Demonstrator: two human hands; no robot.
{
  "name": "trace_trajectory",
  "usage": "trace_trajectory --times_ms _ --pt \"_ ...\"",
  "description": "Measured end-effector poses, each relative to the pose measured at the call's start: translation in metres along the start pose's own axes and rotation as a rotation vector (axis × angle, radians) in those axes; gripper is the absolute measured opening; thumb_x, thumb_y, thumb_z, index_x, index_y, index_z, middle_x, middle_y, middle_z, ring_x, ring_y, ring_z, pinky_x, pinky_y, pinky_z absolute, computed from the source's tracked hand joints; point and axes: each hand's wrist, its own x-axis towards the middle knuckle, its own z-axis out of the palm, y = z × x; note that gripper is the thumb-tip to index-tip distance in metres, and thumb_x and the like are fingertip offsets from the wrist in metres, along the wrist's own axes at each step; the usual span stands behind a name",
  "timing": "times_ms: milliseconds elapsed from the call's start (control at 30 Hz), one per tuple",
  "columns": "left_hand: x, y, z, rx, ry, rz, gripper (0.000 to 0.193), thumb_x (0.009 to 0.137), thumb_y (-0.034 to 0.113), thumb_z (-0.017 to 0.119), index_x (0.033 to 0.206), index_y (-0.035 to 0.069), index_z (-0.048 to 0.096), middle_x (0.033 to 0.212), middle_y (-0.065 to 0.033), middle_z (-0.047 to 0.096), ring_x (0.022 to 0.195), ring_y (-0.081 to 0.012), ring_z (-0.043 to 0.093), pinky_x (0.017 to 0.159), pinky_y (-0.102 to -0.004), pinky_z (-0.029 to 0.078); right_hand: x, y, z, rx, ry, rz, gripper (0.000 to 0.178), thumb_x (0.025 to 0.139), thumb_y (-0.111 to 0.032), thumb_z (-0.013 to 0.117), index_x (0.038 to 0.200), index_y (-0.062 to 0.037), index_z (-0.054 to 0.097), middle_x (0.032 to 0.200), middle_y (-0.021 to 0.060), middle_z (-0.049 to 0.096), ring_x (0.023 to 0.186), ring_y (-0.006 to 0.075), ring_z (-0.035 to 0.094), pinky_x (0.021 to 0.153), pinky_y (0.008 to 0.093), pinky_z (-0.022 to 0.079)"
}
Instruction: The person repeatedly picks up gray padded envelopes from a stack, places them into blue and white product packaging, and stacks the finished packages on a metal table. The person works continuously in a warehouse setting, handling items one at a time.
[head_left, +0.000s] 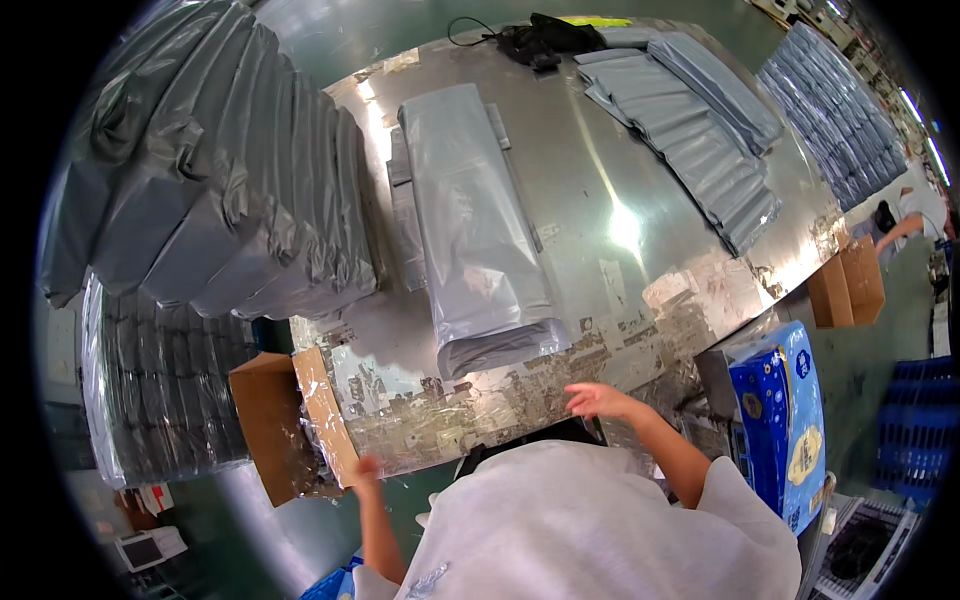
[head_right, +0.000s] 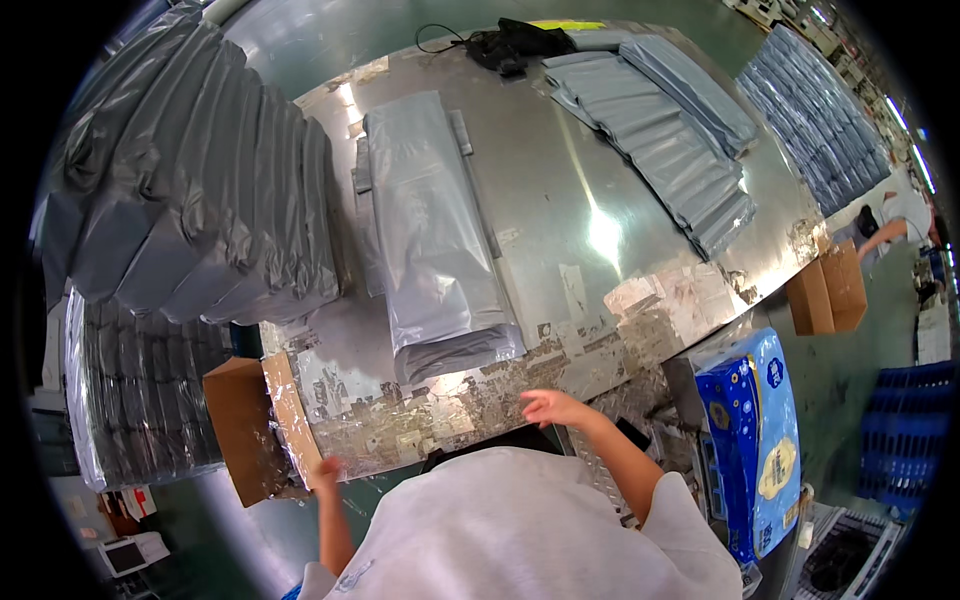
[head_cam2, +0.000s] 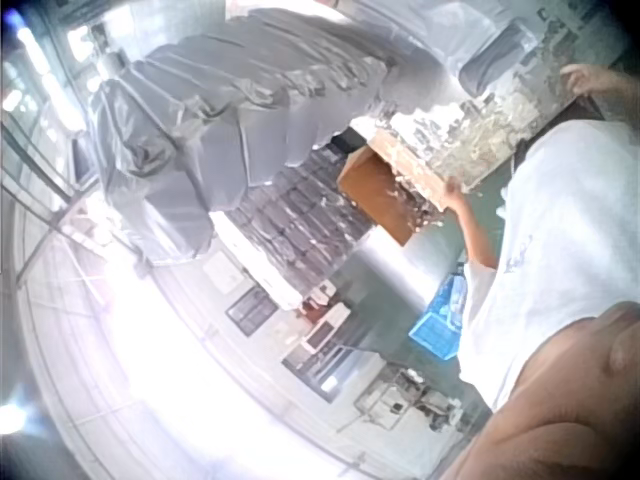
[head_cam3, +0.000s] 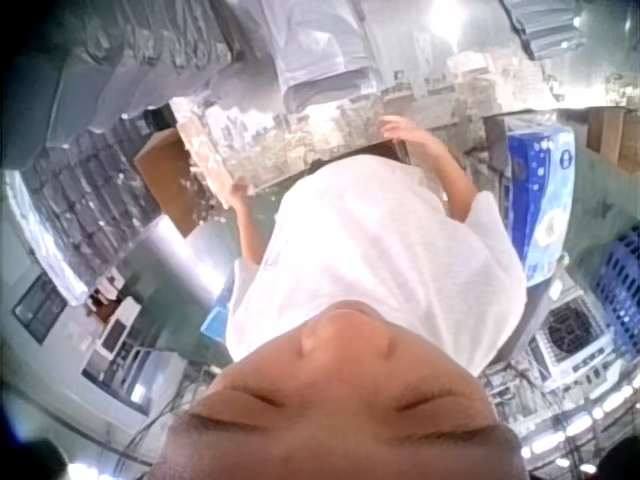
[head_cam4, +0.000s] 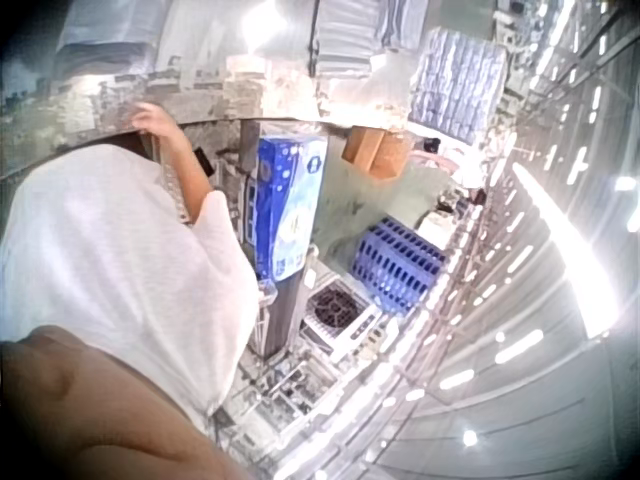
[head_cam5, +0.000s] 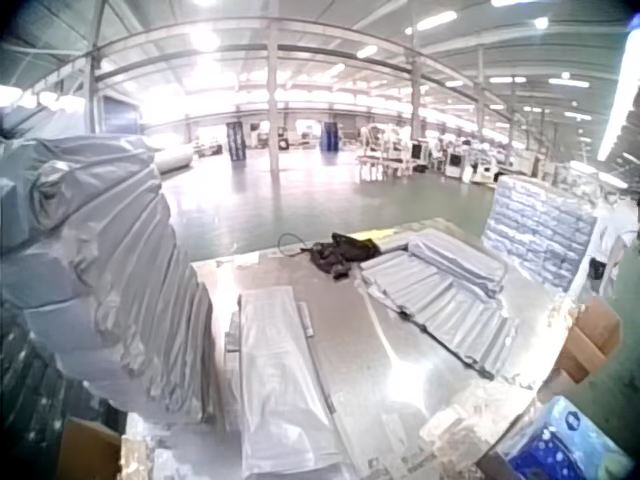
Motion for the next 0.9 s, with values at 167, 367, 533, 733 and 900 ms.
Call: trace_trajectory --times_ms 167,367,533,733,900 --pt "0.008 0.205 0.005 0.837 0.632 0.045 0.076 0.06 0.012 0.072 0.126 0.01 0.034 0.137 -0.0223 0.016 0.121 -0.036 0.027 0.096 -0.045 0.028 0.019 -0.09 -0.009 -1.21 0.955 -0.654 0.06 0.068 0.0 0.057 0.125 -0.0108 0.039 0.118 0.0152 0.043 0.113 0.0291 0.038 0.096 0.0428 0.03" --pt "0.09 0.258 0.168 1.255 -0.177 1.223 0.057 0.071 0.011 0.055 0.126 0.013 0.039 0.14 -0.0137 0.016 0.13 -0.0282 0.015 0.105 -0.0439 0.012 0.073 -0.15 -0.017 -2.056 0.154 -1.091 0.052 0.069 0.001 0.05 0.119 -0.0166 0.047 0.136 0.0083 0.029 0.126 0.0257 0.025 0.105 0.0407 0.017" --pt "0.111 0.285 0.196 1.303 -0.488 1.325 0.048 0.07 0.007 0.052 0.118 0.015 0.048 0.139 -0.0046 0.024 0.129 -0.0174 0.02 0.105 -0.0401 0.014 0.102 -0.121 -0.06 -1.94 0.017 -0.835 0.04 0.067 -0.01 0.055 0.107 -0.0128 0.057 0.128 0.0095 0.041 0.125 0.0216 0.029 0.105 0.0389 0.02" --pt "0.168 0.259 0.184 0.449 -0.562 0.55 0.017 0.077 0.017 0.055 0.091 0.007 0.059 0.091 -0.0034 0.057 0.086 -0.0128 0.051 0.073 -0.0296 0.039 0.118 -0.15 -0.079 -0.597 0.291 -0.287 0.03 0.084 -0.028 0.051 0.092 -0.0004 0.061 0.083 0.0068 0.062 0.081 0.0134 0.055 0.076 0.0265 0.041" --pt "0.198 0.274 0.255 -0.399 -0.411 -0.134 0.022 0.085 0.024 0.052 0.077 0.004 0.057 0.062 0.0024 0.048 0.06 -0.0046 0.04 0.052 -0.0222 0.031 0.197 -0.136 -0.089 -0.21 0.484 -0.342 0.037 0.088 -0.032 0.047 0.082 0.0023 0.059 0.071 0.0031 0.059 0.07 0.0104 0.051 0.065 0.0259 0.041"
